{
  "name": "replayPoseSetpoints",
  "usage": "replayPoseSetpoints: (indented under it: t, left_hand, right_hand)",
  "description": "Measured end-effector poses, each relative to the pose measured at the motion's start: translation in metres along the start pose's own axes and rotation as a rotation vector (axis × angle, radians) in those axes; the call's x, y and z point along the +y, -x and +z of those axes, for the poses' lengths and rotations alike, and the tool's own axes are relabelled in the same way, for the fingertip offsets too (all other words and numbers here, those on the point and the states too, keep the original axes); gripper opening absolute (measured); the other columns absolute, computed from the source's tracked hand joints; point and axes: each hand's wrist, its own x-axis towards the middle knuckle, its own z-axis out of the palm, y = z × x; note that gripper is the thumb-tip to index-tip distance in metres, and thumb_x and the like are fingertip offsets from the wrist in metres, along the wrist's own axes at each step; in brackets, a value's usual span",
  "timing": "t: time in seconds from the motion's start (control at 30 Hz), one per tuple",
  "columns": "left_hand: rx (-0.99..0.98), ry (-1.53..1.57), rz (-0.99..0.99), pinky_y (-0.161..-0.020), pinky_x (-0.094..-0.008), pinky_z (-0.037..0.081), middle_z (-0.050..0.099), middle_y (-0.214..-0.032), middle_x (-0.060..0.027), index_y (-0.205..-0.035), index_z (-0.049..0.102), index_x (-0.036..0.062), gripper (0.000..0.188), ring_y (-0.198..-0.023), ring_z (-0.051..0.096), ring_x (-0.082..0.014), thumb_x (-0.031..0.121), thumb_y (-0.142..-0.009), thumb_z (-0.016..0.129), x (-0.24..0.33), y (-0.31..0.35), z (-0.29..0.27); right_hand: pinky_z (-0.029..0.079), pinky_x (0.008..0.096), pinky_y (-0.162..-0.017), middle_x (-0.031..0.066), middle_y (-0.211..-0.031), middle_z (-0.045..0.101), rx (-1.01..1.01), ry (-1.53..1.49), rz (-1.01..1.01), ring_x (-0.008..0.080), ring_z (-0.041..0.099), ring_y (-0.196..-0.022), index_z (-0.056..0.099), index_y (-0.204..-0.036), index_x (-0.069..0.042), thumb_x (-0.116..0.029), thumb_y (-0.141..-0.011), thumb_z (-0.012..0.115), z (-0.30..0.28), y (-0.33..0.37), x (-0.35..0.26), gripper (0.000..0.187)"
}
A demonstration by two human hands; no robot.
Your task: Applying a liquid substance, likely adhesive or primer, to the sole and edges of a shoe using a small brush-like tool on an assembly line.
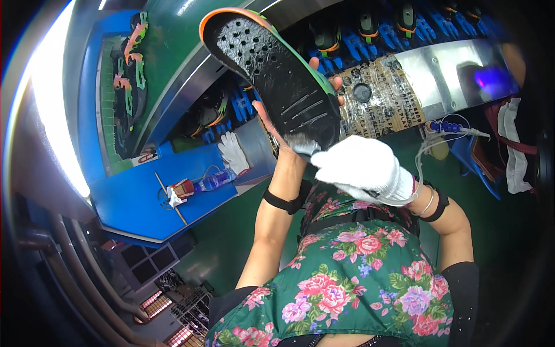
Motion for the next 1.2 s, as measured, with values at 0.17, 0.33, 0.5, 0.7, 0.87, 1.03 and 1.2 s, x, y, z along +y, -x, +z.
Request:
replayPoseSetpoints:
  t: [0.17, 0.33, 0.5, 0.7, 0.87, 1.03, 1.2]
  left_hand:
    - [-0.001, -0.031, -0.046, -0.11, -0.0669, 0.045, 0.025, -0.169, -0.0152, -0.162, 0.033, 0.0161, 0.104, -0.139, 0.041, -0.0554, 0.079, -0.084, 0.064, 0.006, 0.007, -0.005]
    - [0.004, -0.073, -0.102, -0.105, -0.0647, 0.051, 0.034, -0.162, -0.0182, -0.162, 0.027, 0.0083, 0.112, -0.133, 0.049, -0.0522, 0.081, -0.084, 0.061, 0.014, 0.001, -0.015]
    - [0.04, -0.181, -0.182, -0.096, -0.058, 0.06, 0.039, -0.158, -0.0215, -0.161, 0.025, 0.0012, 0.119, -0.127, 0.056, -0.05, 0.087, -0.083, 0.053, 0.011, 0.005, -0.004]
    - [0.061, -0.167, -0.27, -0.095, -0.0592, 0.06, 0.041, -0.155, -0.0319, -0.161, 0.027, 0.0014, 0.11, -0.126, 0.056, -0.0581, 0.08, -0.088, 0.05, 0.018, 0.003, 0.001]
    - [0.164, -0.163, -0.361, -0.099, -0.0605, 0.057, 0.038, -0.156, -0.032, -0.163, 0.027, 0.0042, 0.112, -0.127, 0.054, -0.0575, 0.078, -0.085, 0.06, 0.025, 0.011, -0.005]
    - [0.331, -0.551, -0.421, -0.101, -0.0619, 0.055, 0.039, -0.157, -0.032, -0.162, 0.031, 0.0052, 0.101, -0.131, 0.051, -0.0599, 0.072, -0.09, 0.055, 0.04, 0.015, -0.014]
    - [0.449, -0.559, -0.441, -0.105, -0.0623, 0.051, 0.04, -0.159, -0.0303, -0.162, 0.033, 0.0068, 0.094, -0.132, 0.051, -0.059, 0.069, -0.094, 0.05, 0.045, 0.019, -0.023]
  right_hand:
    - [0.059, 0.0359, -0.081, 0.01, -0.103, 0.079, 0.072, -0.33, 0.192, 0.0256, 0.075, -0.091, 0.081, -0.095, -0.011, -0.007, -0.081, 0.081, -0.012, 0.003, 0.017, 0.015]
    - [0.06, 0.038, -0.08, 0.0083, -0.113, 0.078, -0.04, -0.005, -0.039, 0.0283, 0.074, -0.09, 0.078, -0.112, -0.014, -0.005, -0.079, 0.079, -0.005, 0.006, 0.005, 0.034]
    - [0.059, 0.0359, -0.078, 0.0099, -0.103, 0.079, -0.05, -0.484, 0.159, 0.0261, 0.075, -0.088, 0.082, -0.096, -0.01, -0.008, -0.079, 0.082, -0.016, 0.0, 0.013, 0.017]
    - [0.058, 0.0375, -0.073, 0.0101, -0.114, 0.076, -0.102, -0.012, -0.116, 0.0278, 0.072, -0.089, 0.076, -0.115, -0.011, -0.008, -0.085, 0.074, -0.004, 0.013, 0.012, 0.031]
    - [0.059, 0.036, -0.078, 0.0087, -0.109, 0.079, -0.2, -0.36, 0.011, 0.0268, 0.076, -0.091, 0.08, -0.106, -0.012, -0.006, -0.08, 0.079, -0.02, 0.006, 0.001, 0.027]
    - [0.06, 0.0372, -0.082, 0.0106, -0.111, 0.078, -0.188, -0.032, -0.105, 0.0261, 0.076, -0.094, 0.079, -0.107, -0.009, -0.008, -0.083, 0.078, -0.019, 0.006, 0.002, 0.024]
    - [0.059, 0.0362, -0.074, 0.0084, -0.115, 0.076, -0.254, -0.252, -0.107, 0.0258, 0.073, -0.092, 0.076, -0.117, -0.014, -0.009, -0.082, 0.077, -0.006, 0.013, -0.002, 0.036]
